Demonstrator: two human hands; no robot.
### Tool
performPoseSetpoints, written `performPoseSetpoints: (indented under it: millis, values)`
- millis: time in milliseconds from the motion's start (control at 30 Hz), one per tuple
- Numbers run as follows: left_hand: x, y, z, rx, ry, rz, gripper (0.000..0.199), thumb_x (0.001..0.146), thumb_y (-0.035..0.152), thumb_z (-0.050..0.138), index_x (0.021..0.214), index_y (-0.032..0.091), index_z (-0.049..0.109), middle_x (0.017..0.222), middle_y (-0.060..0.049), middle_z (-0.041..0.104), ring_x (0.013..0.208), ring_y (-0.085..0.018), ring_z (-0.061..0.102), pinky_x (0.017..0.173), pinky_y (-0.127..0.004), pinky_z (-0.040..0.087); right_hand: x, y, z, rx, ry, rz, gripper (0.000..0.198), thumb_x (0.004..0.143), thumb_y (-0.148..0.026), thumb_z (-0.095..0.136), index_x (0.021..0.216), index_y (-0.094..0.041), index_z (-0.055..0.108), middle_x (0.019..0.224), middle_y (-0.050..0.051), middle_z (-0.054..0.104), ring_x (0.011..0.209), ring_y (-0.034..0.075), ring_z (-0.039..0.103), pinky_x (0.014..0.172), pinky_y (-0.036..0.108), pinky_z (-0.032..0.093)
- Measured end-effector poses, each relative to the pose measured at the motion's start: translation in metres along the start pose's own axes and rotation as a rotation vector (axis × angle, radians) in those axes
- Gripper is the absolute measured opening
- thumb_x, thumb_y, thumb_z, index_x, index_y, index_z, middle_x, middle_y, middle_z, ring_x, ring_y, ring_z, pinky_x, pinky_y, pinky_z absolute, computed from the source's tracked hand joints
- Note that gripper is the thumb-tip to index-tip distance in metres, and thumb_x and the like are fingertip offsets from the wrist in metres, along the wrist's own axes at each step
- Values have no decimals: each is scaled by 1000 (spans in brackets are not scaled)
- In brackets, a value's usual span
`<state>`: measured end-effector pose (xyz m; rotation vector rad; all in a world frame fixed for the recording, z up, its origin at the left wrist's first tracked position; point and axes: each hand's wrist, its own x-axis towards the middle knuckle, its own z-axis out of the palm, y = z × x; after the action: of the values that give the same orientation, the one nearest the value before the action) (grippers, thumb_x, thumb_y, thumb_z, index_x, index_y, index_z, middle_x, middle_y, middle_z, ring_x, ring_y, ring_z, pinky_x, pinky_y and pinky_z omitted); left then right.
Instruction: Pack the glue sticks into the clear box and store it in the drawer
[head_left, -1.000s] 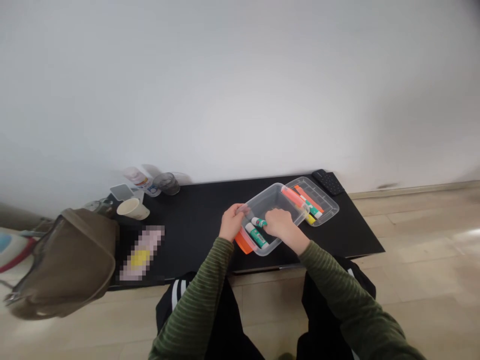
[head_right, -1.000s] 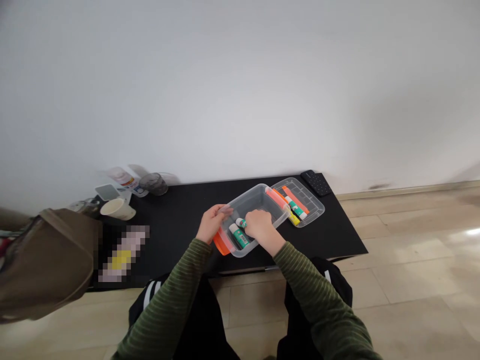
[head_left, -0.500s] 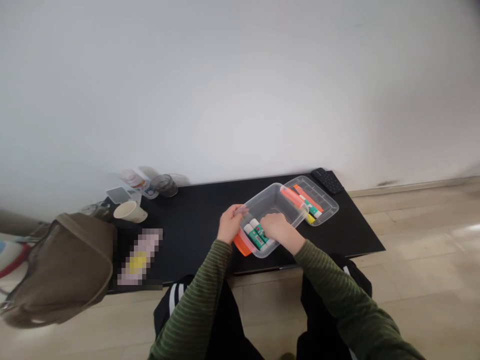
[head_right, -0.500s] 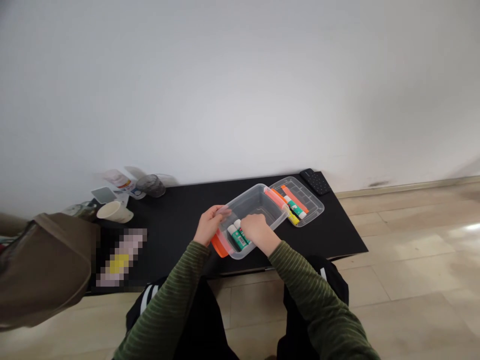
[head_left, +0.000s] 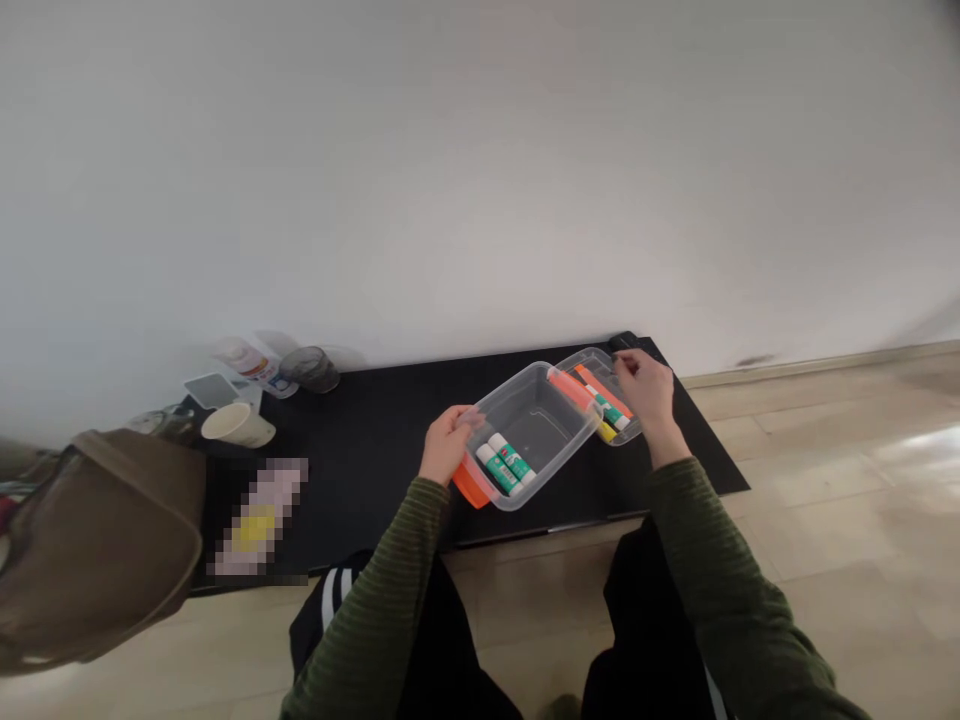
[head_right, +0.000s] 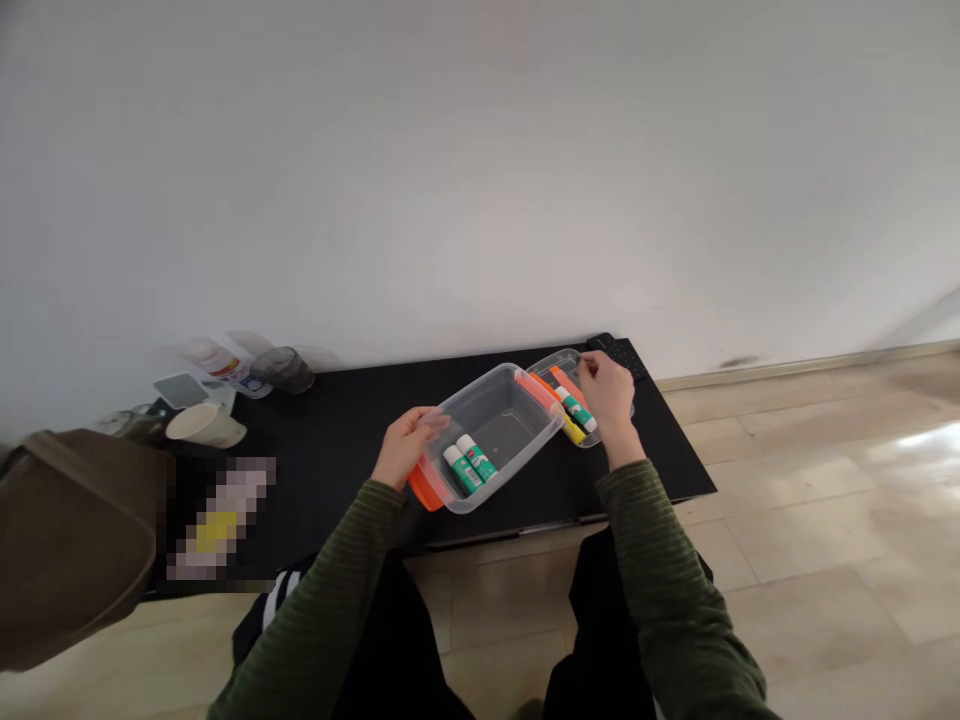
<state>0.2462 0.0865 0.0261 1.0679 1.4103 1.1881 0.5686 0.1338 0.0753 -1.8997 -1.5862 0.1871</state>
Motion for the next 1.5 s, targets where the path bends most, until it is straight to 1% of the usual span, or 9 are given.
performPoseSetpoints:
  millis: [133, 267, 667, 867, 967, 1167, 1233, 1333, 1500]
  values:
    - [1, 0, -1, -14, -7, -4, 34, 64, 16, 57, 95, 18, 67, 98, -8, 75, 101, -24, 69, 96, -41, 50, 9, 35, 9, -190, -251, 131, 28, 85, -34, 52, 103, -26, 72, 102, 5, 74, 95, 23, 66, 73, 28, 45]
    - [1, 0, -1, -7, -9, -4, 33, 65, 18, 58, 97, 18, 68, 99, -9, 75, 100, -24, 69, 94, -39, 50, 4, 40, 21, -288, -416, 94, 30, 83, -37, 57, 107, -26, 71, 109, 6, 72, 100, 23, 65, 73, 28, 45]
    - [0, 1, -2, 25, -12, 19, 31, 67, 18, 59, 97, 19, 69, 98, -8, 76, 99, -24, 70, 93, -38, 51, -3, 49, 34, -394, -561, 44, 36, 81, -38, 61, 111, -20, 68, 111, 11, 70, 102, 25, 64, 73, 29, 46]
    - [-1, 2, -1, 22, -11, 11, 32, 66, 18, 58, 96, 20, 69, 98, -7, 76, 99, -24, 70, 93, -39, 51, -7, 42, 34, -423, -534, 32, 25, 83, -31, 59, 100, -18, 71, 107, 13, 70, 99, 26, 65, 74, 29, 46]
    - [-1, 3, 0, 26, -15, 15, 32, 66, 17, 56, 95, 19, 68, 98, -7, 75, 100, -24, 69, 93, -38, 50, -6, 36, 28, -337, -437, 44, 26, 84, -33, 58, 101, -18, 70, 105, 12, 70, 97, 25, 65, 76, 30, 45]
    - [1, -1, -1, 23, -14, 29, 33, 65, 17, 56, 96, 18, 68, 98, -9, 75, 99, -25, 70, 95, -41, 50, -9, -6, -2, 200, -45, 6, 37, 88, -41, 53, 113, -18, 65, 105, 9, 71, 93, 21, 65, 79, 30, 48]
    - [1, -1, -1, 17, -10, 34, 33, 65, 16, 56, 96, 18, 68, 98, -9, 76, 98, -25, 70, 95, -41, 50, -17, -29, -9, 344, -19, -81, 40, 89, -43, 52, 117, -17, 63, 107, 9, 71, 91, 20, 65, 77, 30, 49]
    - [0, 1, 1, 9, -4, 26, 33, 65, 17, 56, 96, 17, 68, 98, -9, 75, 98, -24, 69, 94, -40, 50, -32, -63, -9, 320, -197, -225, 31, 85, -37, 58, 109, -19, 67, 100, 6, 72, 86, 19, 65, 75, 29, 49]
    - [-1, 4, 2, 39, -5, 38, 32, 65, 19, 55, 95, 17, 67, 96, -8, 75, 96, -24, 69, 91, -39, 51, -50, -94, 9, -68, -647, -351, 19, 82, -34, 63, 93, -21, 71, 90, 4, 73, 83, 18, 66, 70, 25, 45]
